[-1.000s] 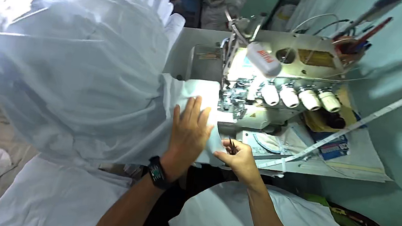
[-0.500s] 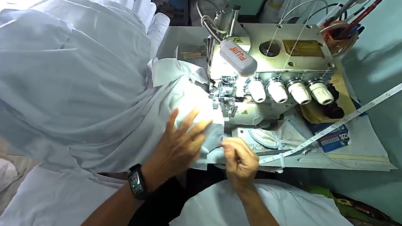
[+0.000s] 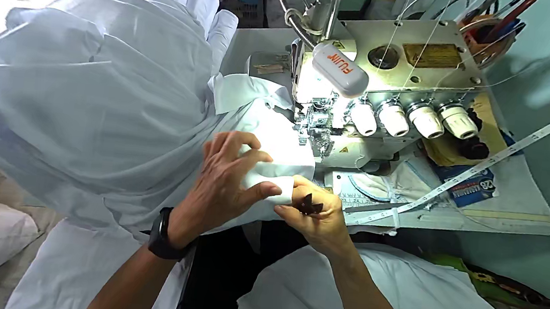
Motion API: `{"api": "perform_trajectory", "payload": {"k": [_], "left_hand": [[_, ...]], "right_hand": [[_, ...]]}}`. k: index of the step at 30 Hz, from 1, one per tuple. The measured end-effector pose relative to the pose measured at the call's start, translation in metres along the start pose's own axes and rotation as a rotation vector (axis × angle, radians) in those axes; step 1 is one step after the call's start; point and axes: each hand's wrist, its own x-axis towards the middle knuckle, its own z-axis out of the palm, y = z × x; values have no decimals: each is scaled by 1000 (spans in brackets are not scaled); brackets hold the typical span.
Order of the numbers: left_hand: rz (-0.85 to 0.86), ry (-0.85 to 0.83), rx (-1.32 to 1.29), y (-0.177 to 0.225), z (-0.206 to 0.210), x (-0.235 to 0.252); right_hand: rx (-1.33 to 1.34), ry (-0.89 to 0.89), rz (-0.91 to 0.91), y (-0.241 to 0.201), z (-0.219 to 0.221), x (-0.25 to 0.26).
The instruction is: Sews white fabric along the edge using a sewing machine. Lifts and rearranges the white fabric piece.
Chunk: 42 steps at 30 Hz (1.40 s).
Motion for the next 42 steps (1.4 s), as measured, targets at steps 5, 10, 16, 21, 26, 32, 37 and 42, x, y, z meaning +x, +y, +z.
{"api": "perform_trajectory", "payload": {"k": [5, 10, 16, 21, 26, 32, 37, 42], "left_hand": [[4, -284, -344, -1, -8, 13], [10, -211, -359, 13, -13, 26], [104, -24, -197, 2, 12, 62], [31, -124, -247, -23, 23, 66], [18, -170, -257, -19, 19, 57], [-44, -179, -218, -14, 18, 57], [-91, -23, -77, -1, 29, 51], [23, 146, 517, 36, 73, 12]], "right_hand": [[-121, 6, -175, -2, 8, -5], [-226, -66, -182, 3, 12, -33], [-667, 268, -249, 23, -25, -18], [-643, 75, -217, 56, -40, -19], [-497, -45, -190, 47, -28, -65], [-410, -5, -128, 46, -27, -91], [-145, 89, 59, 37, -23, -92], [14, 153, 332, 21, -17, -97]]}}
